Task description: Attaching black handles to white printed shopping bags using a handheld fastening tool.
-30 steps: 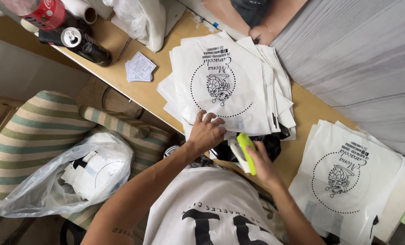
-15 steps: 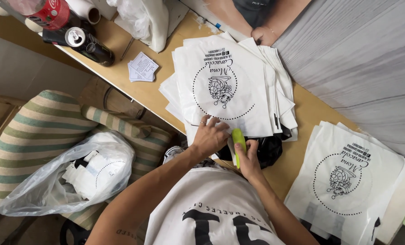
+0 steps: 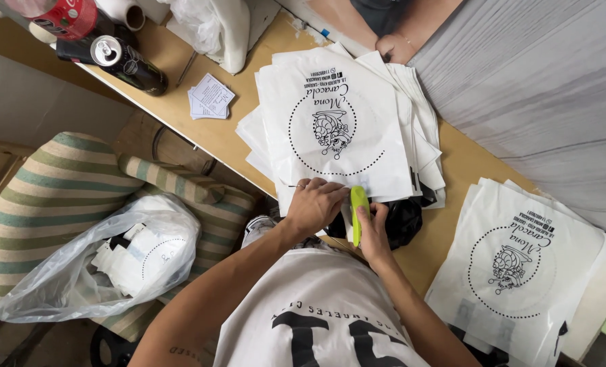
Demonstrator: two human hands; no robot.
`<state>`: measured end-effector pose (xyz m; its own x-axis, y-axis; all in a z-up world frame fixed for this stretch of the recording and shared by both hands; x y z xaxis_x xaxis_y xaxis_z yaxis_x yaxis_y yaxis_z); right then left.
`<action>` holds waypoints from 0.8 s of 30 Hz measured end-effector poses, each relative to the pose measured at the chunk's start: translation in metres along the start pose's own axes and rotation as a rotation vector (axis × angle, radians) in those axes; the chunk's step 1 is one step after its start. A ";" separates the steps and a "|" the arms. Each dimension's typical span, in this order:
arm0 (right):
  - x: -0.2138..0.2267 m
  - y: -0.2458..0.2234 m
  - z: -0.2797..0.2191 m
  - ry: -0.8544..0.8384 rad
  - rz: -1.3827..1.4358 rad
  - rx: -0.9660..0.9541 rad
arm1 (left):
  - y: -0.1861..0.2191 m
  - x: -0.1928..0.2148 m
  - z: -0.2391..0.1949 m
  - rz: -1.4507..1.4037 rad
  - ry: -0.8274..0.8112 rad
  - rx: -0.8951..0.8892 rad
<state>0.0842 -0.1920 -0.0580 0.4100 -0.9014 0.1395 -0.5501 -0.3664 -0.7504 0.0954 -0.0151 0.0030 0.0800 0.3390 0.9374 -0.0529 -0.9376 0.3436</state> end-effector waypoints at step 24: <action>-0.004 -0.005 0.013 0.091 0.076 -0.079 | 0.005 0.003 -0.002 0.066 -0.094 0.007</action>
<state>0.0949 -0.1838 -0.0628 0.2998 -0.9429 0.1451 -0.6340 -0.3105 -0.7083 0.0937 -0.0184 0.0077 0.1693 0.2681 0.9484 -0.0537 -0.9584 0.2805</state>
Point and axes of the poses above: each hand's wrist, its own z-axis towards the middle knuckle, its own x-axis out of the back of the hand, y = z × x, the point moved 9 cm from there along z, towards the middle knuckle, and after that the axes turned 3 degrees about z, right-handed, at the moved point
